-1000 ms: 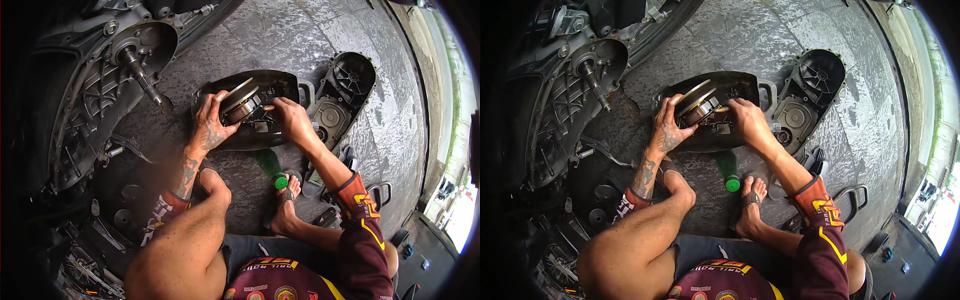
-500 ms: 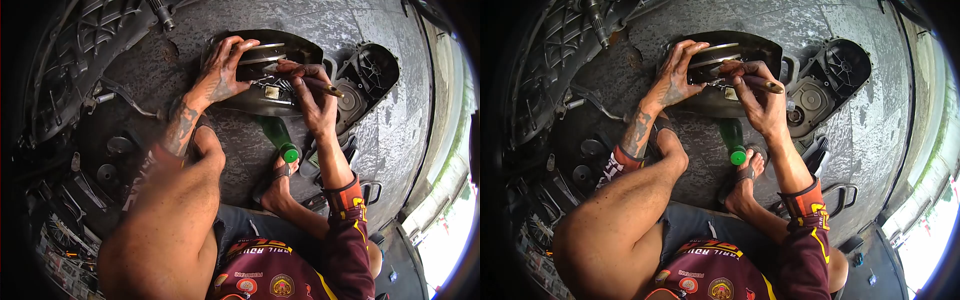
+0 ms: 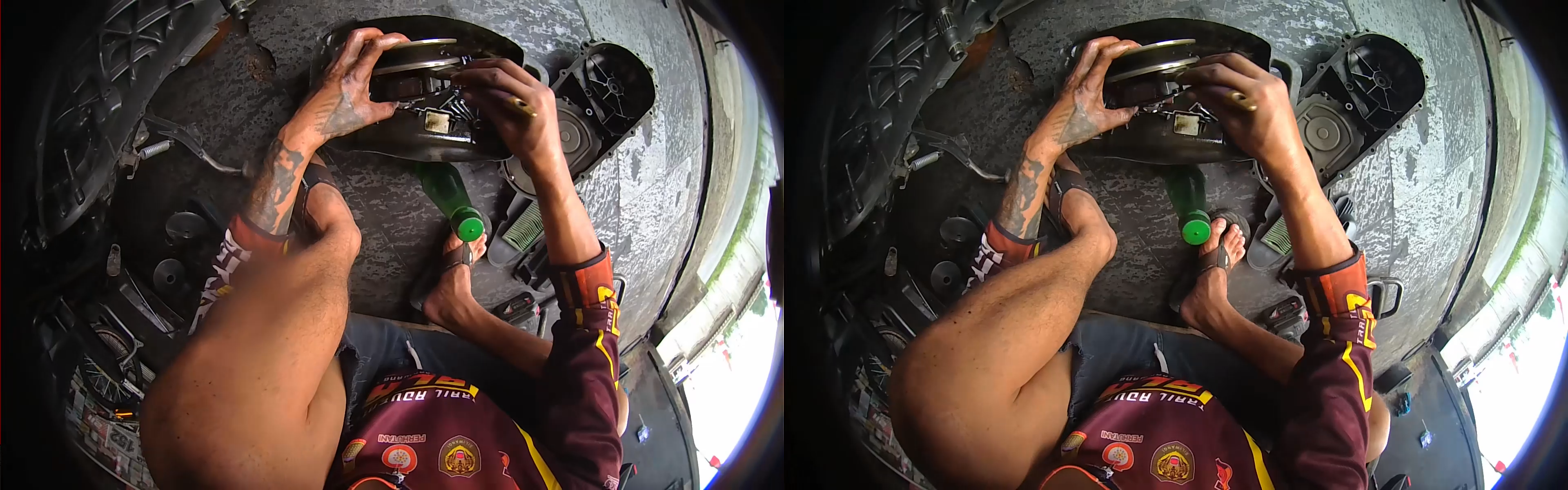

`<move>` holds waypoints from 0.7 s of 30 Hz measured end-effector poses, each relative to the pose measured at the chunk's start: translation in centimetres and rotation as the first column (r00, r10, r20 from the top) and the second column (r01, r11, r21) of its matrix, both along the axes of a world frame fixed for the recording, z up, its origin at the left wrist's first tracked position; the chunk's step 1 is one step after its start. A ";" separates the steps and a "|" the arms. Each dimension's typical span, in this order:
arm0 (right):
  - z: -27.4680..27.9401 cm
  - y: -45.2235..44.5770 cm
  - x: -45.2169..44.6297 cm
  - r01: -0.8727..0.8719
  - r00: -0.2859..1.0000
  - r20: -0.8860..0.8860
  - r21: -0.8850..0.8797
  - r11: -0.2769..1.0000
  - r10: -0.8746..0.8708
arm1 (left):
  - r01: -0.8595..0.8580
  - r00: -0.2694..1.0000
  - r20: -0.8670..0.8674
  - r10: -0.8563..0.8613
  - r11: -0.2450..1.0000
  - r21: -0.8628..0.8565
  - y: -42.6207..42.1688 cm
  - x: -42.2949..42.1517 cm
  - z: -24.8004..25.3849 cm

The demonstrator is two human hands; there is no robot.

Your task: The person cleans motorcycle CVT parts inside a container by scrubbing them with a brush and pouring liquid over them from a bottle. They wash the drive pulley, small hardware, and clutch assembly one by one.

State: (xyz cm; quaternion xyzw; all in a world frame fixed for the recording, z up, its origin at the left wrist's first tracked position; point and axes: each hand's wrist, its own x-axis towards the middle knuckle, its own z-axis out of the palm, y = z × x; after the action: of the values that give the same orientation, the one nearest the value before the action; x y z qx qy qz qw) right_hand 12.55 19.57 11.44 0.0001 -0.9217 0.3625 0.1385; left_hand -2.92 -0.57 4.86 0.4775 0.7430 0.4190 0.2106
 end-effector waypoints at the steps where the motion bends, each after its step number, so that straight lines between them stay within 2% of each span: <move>1: -0.2 0.4 0.4 0.107 0.993 0.062 -0.123 0.987 -0.100 | 0.012 1.000 -0.008 -0.011 1.000 0.028 0.0 -0.1 0.0; 4: 1.0 -0.5 0.4 0.030 0.996 0.087 -0.028 0.999 -0.027 | 0.001 0.999 0.038 -0.001 1.000 0.000 -0.1 -0.2 0.0; 5: 2.1 -1.7 0.1 0.021 0.991 0.136 -0.101 0.995 -0.007 | 0.020 0.999 -0.036 -0.018 0.999 0.039 0.0 -0.4 -0.2; 6: 2.6 -2.8 -0.5 0.014 0.985 0.173 -0.167 0.986 0.016 | 0.024 0.999 -0.041 -0.022 0.999 0.045 0.2 -0.5 -0.4; 7: 1.6 -3.0 -0.8 -0.002 0.994 0.108 -0.150 0.989 0.018 | 0.018 0.999 -0.041 -0.015 0.998 0.054 0.2 -0.3 -0.4; 10: -0.1 0.3 -0.3 0.101 0.991 0.106 -0.151 0.983 -0.085 | -0.002 1.000 0.001 0.002 1.000 -0.017 0.0 -0.3 0.1; 12: -0.4 0.8 -0.1 0.048 0.997 0.061 -0.108 0.993 -0.041 | 0.013 1.000 0.018 -0.013 1.000 0.014 -0.1 -0.4 0.0; 14: 0.4 1.0 0.1 0.078 0.993 0.097 -0.122 0.989 -0.066 | 0.025 1.000 0.006 -0.026 0.999 0.035 0.1 -0.4 0.0; 15: 0.3 1.0 0.3 0.110 0.985 0.152 -0.165 0.980 -0.085 | 0.024 1.000 -0.019 -0.024 1.000 -0.016 0.2 -0.5 0.1; 18: 0.7 1.2 0.8 0.129 0.983 0.153 -0.162 0.978 -0.105 | 0.018 1.000 0.003 -0.018 1.000 0.016 0.1 -0.6 0.0; 20: -0.5 3.1 2.3 0.163 0.967 0.204 -0.049 0.985 -0.150 | 0.007 1.000 -0.025 -0.007 1.000 -0.009 0.1 -0.8 0.0; 21: -0.9 3.3 2.8 0.152 0.974 0.176 -0.024 0.988 -0.145 | 0.010 1.000 -0.019 -0.010 1.000 0.010 0.0 -0.7 -0.1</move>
State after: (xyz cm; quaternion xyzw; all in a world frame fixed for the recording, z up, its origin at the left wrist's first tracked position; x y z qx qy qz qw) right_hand 15.38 22.88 10.56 -0.1030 -0.9206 0.3670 0.0844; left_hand -3.66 -0.53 4.73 0.4860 0.7406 0.4171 0.2032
